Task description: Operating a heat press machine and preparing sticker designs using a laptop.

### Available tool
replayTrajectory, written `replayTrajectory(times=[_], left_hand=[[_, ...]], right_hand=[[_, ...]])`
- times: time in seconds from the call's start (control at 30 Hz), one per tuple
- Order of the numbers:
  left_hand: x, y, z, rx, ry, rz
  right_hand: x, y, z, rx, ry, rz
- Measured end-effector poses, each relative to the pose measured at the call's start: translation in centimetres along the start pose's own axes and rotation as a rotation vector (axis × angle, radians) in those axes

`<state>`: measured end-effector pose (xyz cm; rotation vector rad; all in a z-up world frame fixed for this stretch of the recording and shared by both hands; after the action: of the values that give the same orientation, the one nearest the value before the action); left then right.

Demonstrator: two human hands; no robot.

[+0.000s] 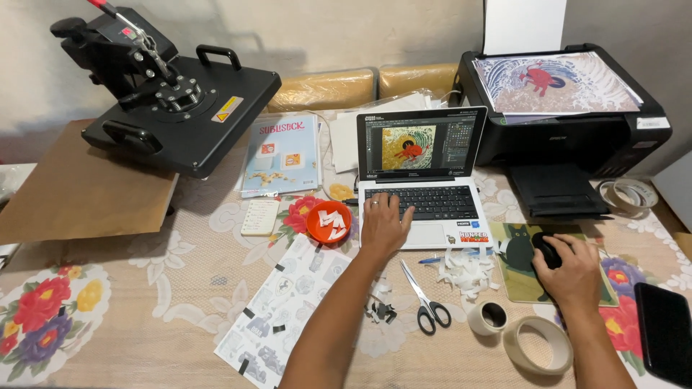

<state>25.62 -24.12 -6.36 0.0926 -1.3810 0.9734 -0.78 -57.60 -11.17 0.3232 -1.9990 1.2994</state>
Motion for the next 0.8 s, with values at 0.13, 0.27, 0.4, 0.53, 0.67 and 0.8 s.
replayTrajectory(times=[0.13,0.27,0.4,0.53,0.67,0.8], left_hand=[[-0.1,0.0,0.0,0.000,-0.010,-0.023],[-0.2,-0.1,-0.1,0.011,-0.011,-0.045],[-0.6,-0.1,-0.3,0.001,-0.013,-0.023],[0.2,-0.1,0.0,0.025,0.016,-0.051],[0.4,-0.1,0.1,0.018,0.012,-0.043],[0.1,0.0,0.0,0.000,-0.012,-0.023]], right_hand=[[0.0,0.1,0.1,-0.022,-0.002,-0.030],[-0.1,0.1,0.1,-0.054,0.009,-0.075],[0.3,-0.1,-0.2,-0.060,0.024,-0.067],[-0.1,0.1,0.3,-0.033,0.036,-0.047],[0.1,0.0,0.2,-0.058,0.078,-0.084],[0.0,0.2,0.3,-0.058,0.076,-0.061]])
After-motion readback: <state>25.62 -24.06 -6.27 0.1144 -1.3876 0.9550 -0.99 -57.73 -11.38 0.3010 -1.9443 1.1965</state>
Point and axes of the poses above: each hand's wrist, its own y-axis away from the middle knuckle, its own x-axis out of the back of the hand, z = x × y, the point moved 2 cm from there along -y, towards the middle knuckle, and after that the axes turned 10 degrees about -x, right-handed, at the moved point
